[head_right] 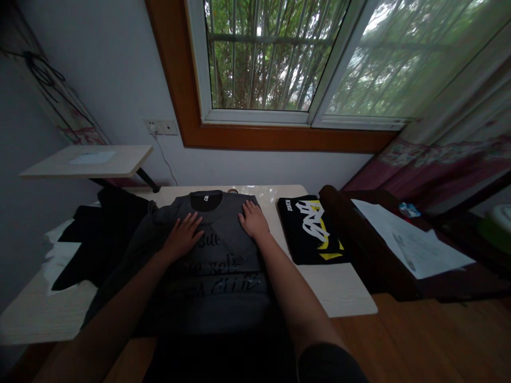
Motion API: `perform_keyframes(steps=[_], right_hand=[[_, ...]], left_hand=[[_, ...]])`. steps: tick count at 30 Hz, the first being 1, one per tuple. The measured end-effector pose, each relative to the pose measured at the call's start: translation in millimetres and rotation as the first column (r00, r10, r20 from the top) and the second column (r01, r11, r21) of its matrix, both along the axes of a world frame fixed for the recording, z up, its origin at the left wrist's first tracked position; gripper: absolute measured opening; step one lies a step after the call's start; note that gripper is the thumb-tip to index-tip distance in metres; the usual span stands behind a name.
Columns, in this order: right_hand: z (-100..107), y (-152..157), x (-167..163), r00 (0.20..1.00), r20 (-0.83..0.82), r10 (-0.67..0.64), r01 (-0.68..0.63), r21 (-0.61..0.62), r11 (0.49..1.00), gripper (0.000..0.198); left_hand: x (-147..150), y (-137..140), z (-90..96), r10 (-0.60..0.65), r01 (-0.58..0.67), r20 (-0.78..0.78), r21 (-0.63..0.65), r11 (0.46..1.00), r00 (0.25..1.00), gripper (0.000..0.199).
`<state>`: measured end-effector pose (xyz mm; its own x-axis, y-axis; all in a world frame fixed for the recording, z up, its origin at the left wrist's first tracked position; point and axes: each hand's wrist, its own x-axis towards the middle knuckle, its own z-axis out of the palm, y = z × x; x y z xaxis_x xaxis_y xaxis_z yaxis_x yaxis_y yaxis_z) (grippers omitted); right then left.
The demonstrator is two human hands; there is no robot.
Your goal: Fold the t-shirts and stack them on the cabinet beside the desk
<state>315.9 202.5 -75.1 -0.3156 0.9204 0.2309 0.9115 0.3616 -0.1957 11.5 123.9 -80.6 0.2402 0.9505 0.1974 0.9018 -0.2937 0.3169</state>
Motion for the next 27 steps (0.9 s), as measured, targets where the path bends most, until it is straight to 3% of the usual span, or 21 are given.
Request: perform_keyframes(steps=[6, 14, 27], right_hand=[[2.0, -39.8, 8.4, 0.999, 0.013, 0.050, -0.050, 0.007, 0.999, 0.057], [13.0, -94.4, 6.5, 0.980, 0.080, 0.180, -0.179, -0.017, 0.984, 0.059], [15.8, -102.1, 10.6, 0.971, 0.077, 0.228, -0.221, -0.085, 0.972, 0.062]], left_hand=[[-32.0, 10.2, -5.3, 0.058, -0.060, -0.068, -0.017, 0.998, 0.996, 0.061], [-32.3, 9.0, -7.4, 0.054, -0.053, -0.094, 0.009, 0.999, 0.994, 0.060], [-34.1, 9.0, -5.4, 0.038, -0.040, -0.107, -0.013, 0.999, 0.994, 0.063]])
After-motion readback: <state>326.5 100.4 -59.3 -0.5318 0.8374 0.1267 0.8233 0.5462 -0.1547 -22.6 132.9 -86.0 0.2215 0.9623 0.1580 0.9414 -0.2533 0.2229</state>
